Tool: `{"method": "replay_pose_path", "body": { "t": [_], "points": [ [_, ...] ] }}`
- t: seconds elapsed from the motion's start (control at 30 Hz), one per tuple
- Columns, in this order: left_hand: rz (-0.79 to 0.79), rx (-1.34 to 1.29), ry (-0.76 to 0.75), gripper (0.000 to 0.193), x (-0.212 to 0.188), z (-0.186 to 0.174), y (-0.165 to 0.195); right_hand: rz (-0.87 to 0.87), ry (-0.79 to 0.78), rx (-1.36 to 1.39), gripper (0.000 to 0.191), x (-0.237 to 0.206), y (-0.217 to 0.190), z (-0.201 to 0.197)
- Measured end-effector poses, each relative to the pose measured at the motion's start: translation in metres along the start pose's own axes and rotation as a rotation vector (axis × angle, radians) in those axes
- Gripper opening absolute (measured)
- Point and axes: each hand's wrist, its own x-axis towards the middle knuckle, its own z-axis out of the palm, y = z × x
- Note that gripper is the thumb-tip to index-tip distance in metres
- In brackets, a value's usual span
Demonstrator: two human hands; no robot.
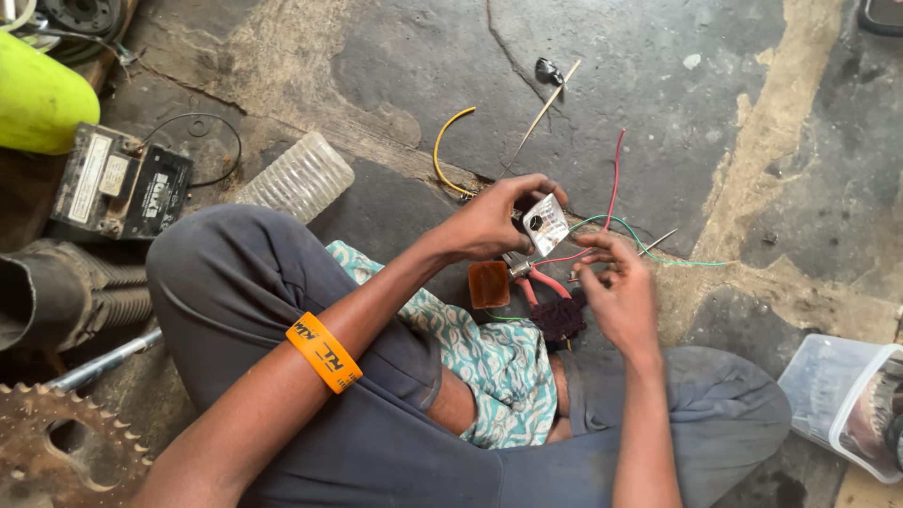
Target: The person sits cross-legged on the workshop floor and uses pliers to strip insulation from red and green electrical wires, twisting the exposed ends together. They then take a small rectangular light unit, fit the joined wires into it, and press a white connector piece into the unit's opening.
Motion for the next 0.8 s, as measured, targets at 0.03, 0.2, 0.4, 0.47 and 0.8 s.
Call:
{"method": "replay_pose_path", "body": {
  "t": [0.03,0.2,0.4,0.47,0.8],
  "points": [
    [0.006,-0.013,-0.005,0.063,0.0,0.0,0.0,-0.012,-0.012,-0.011,0.037,0.0,-0.003,0.002],
    [0.041,-0.052,-0.033,0.061,0.001,0.001,0.0,0.001,-0.073,-0.167,0.034,-0.001,-0.016,0.015],
    [0.056,-0.074,-0.045,0.061,0.001,0.002,0.001,-0.142,-0.145,-0.332,0.018,-0.004,-0.015,0.032],
    [0.03,-0.095,-0.054,0.06,0.0,0.002,0.002,-0.173,-0.151,-0.348,0.017,-0.004,-0.012,0.036],
    [0.036,-0.11,-0.088,0.062,0.0,0.003,0.002,-0.093,-0.151,-0.429,0.022,-0.002,0.0,0.039]
  ]
}}
